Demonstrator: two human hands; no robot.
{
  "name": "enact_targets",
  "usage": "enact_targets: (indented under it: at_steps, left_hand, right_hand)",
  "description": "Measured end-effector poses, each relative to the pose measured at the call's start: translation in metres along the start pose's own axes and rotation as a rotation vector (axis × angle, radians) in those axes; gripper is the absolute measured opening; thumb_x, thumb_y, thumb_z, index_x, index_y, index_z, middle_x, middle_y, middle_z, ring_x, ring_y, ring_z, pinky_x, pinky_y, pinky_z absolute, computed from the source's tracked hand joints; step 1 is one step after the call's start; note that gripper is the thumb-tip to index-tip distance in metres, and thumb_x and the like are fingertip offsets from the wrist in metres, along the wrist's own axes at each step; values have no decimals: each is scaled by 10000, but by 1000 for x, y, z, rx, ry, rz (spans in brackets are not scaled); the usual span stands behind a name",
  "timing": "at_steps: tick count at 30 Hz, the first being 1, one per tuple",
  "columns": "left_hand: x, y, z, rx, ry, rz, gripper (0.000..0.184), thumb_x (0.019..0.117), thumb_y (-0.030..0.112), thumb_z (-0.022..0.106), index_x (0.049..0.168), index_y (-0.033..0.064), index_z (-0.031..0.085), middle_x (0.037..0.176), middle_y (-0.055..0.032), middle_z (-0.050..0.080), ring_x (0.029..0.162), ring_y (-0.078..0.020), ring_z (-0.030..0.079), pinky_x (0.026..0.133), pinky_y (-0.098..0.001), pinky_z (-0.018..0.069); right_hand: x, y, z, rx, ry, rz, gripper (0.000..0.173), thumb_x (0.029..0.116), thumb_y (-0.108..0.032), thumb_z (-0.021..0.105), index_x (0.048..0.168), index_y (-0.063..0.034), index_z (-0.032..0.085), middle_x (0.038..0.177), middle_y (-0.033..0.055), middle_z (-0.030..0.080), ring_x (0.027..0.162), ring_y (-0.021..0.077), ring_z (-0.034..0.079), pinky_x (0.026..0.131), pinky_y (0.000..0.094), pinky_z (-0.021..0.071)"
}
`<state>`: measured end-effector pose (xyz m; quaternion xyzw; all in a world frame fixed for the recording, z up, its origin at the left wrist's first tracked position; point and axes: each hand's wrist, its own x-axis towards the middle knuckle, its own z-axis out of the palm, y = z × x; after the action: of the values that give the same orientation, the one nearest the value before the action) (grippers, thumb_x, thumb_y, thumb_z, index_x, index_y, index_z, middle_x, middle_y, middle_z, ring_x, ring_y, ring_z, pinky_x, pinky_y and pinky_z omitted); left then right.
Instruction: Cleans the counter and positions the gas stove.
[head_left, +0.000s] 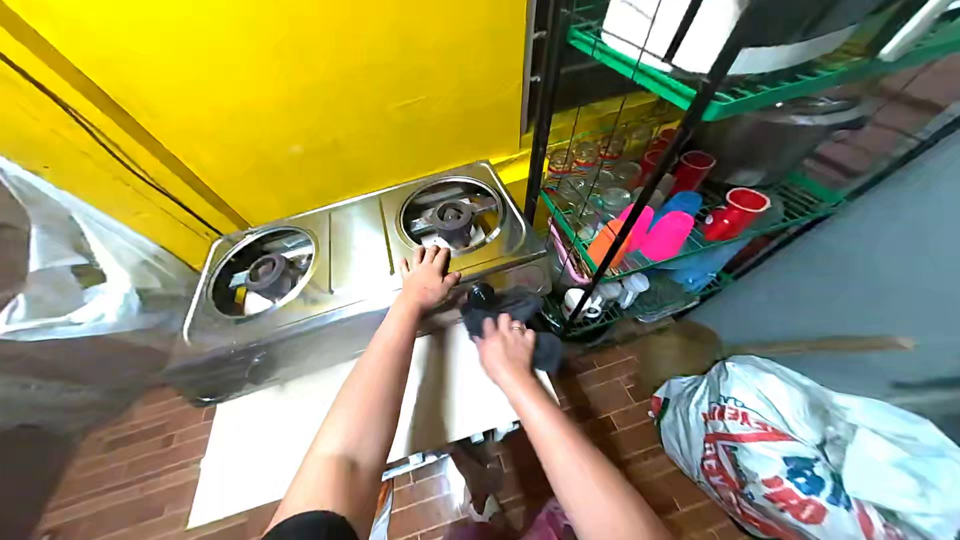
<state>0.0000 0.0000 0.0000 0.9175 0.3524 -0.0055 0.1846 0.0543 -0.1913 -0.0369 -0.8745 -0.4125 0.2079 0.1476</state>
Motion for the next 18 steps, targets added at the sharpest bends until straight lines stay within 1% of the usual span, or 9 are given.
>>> enact_targets:
  at_steps: [3,5,7,9,12,14,15,16,18]
  left_hand:
    - [-1,2,-1,-16,-25,-5,605,1047,435,545,1561,141,424,1647,-148,330,1555,-421,163,1163,-767,84]
    - [2,4,-3,0,-47,-14,609,1052,447,526,1570,150,407,1658,-131,314,1564,-402,143,1172,-753,73]
    - [3,8,-9,8,-84,-23,610,1064,447,493,1583,145,382,1670,-128,288,1571,-394,115,1179,-741,54]
    - [1,11,-10,6,-115,-40,613,1074,450,468,1594,144,360,1681,-126,262,1576,-391,95,1181,-737,39]
    - [0,13,-11,8,-132,-55,617,1077,462,448,1602,156,345,1689,-112,248,1581,-373,88,1187,-732,30]
    - [0,15,-13,4,-140,-62,619,1076,459,442,1607,159,336,1689,-113,249,1581,-371,94,1192,-728,21]
    - [0,15,-14,-2,-139,-64,617,1075,449,444,1606,156,336,1686,-119,255,1580,-374,99,1194,-724,16]
    - [-1,16,-15,-11,-136,-67,615,1073,441,448,1604,152,339,1684,-120,259,1579,-377,100,1194,-724,10]
    - [-1,17,-15,-31,-129,-75,613,1066,427,453,1601,148,344,1683,-118,264,1581,-375,98,1193,-726,5]
  right_hand:
    - [22,50,-31,110,34,255,491,1061,-236,503,1500,-16,478,1509,319,434,1272,483,561,1003,619,491]
    - [37,78,-59,285,97,360,457,1066,-189,481,1470,25,484,1451,318,504,1278,471,566,1042,605,474]
    - [39,86,-96,447,207,318,417,1070,-186,519,1385,86,541,1352,341,577,1295,458,556,1094,593,420]
    - [38,75,-125,501,363,206,357,1049,-171,568,1276,100,619,1261,336,627,1244,438,590,1072,578,432]
    - [54,47,-146,329,258,72,406,1064,-234,554,1313,82,605,1357,310,583,1316,444,536,1104,601,400]
    - [82,31,-138,110,20,41,512,1097,-349,461,1471,-3,507,1573,238,424,1468,445,372,1147,658,317]
    - [98,25,-132,27,-68,51,555,1105,-381,421,1553,-52,421,1680,195,251,1527,451,257,1164,673,282]
    - [113,20,-128,-22,-106,76,578,1107,-394,406,1597,-91,357,1722,162,126,1537,453,226,1161,664,291]
    - [148,16,-133,-66,-106,101,580,1103,-385,416,1598,-90,351,1721,170,111,1451,447,394,1103,612,399]
